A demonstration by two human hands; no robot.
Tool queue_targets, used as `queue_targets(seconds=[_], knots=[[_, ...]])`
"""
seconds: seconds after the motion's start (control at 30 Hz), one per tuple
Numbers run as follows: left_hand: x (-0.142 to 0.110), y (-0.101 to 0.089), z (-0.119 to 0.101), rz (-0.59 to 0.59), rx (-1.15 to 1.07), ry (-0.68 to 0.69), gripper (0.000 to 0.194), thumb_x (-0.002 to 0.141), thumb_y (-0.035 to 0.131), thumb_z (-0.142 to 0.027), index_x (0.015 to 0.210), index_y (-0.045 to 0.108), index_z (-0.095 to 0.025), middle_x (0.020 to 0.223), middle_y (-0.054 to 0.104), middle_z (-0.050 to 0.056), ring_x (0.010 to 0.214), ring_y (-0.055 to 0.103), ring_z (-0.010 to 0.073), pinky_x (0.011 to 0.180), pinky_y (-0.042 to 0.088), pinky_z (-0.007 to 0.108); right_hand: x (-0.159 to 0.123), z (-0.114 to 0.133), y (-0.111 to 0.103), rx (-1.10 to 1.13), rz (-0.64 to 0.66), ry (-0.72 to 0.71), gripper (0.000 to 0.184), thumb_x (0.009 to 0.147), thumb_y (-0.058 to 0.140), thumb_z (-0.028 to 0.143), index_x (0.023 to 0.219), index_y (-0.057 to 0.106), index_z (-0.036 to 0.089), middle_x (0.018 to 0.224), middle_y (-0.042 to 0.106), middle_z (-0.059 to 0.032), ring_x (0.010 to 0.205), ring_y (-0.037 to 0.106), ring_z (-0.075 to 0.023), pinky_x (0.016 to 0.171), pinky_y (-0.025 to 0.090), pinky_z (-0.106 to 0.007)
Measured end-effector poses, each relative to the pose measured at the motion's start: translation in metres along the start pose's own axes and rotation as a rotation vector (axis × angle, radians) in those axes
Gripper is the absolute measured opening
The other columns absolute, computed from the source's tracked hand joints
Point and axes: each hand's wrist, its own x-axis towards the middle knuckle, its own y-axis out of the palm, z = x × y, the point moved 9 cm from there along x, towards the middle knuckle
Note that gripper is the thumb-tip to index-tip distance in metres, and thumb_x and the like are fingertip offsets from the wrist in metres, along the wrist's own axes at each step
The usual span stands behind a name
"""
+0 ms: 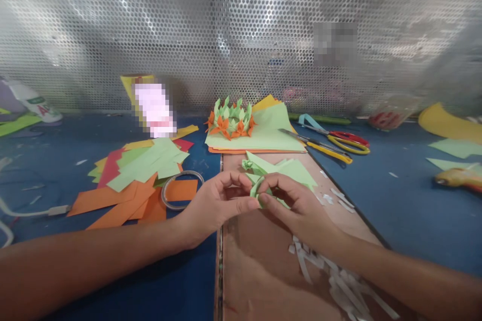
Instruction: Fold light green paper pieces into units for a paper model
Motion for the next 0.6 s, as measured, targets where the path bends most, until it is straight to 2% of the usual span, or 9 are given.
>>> queue_targets(seconds=[0.1,0.2,0.37,0.6], knots=[[-0.002,0.007,-0.002,0.054,0.004,0.003,0.026,0.066,0.070,-0.009,0.082,0.052,-0.017,0.085,0.059,-0.002,0.083,0.058,0.0092,0.080,0.045,0.023,-0.001,-0.003,-0.001,-0.003,-0.011,0.030,0.006,0.084,0.051,0.022,0.080,0.053,0.020,0.080,0.060,-0.0003,0.072,0.053,-0.0135,0.065,0.041,-0.026],[-0.003,0.008,-0.002,0.059,0.047,0.015,0.022,0.069,0.068,-0.010,0.082,0.052,-0.016,0.086,0.059,-0.001,0.085,0.058,0.0105,0.082,0.045,0.026,-0.002,-0.002,-0.002,-0.014,-0.031,0.034,0.005,0.083,0.052,0.021,0.078,0.053,0.020,0.078,0.059,-0.0001,0.070,0.053,-0.0134,0.064,0.041,-0.026],[-0.005,0.008,-0.002,0.060,0.079,0.023,0.015,0.073,0.065,-0.014,0.080,0.052,-0.016,0.082,0.058,-0.002,0.082,0.058,0.0099,0.079,0.045,0.024,-0.003,0.002,-0.003,-0.043,-0.054,-0.004,0.007,0.082,0.053,0.019,0.075,0.052,0.020,0.076,0.059,-0.0006,0.067,0.052,-0.0132,0.061,0.040,-0.026],[-0.007,0.007,0.002,0.042,0.083,-0.012,0.014,0.074,0.064,-0.013,0.079,0.052,-0.017,0.077,0.057,-0.004,0.076,0.056,0.0071,0.072,0.042,0.019,-0.003,0.010,-0.002,-0.073,-0.067,-0.079,0.010,0.081,0.052,0.016,0.072,0.050,0.019,0.076,0.056,-0.0015,0.071,0.053,-0.0140,0.066,0.041,-0.028]])
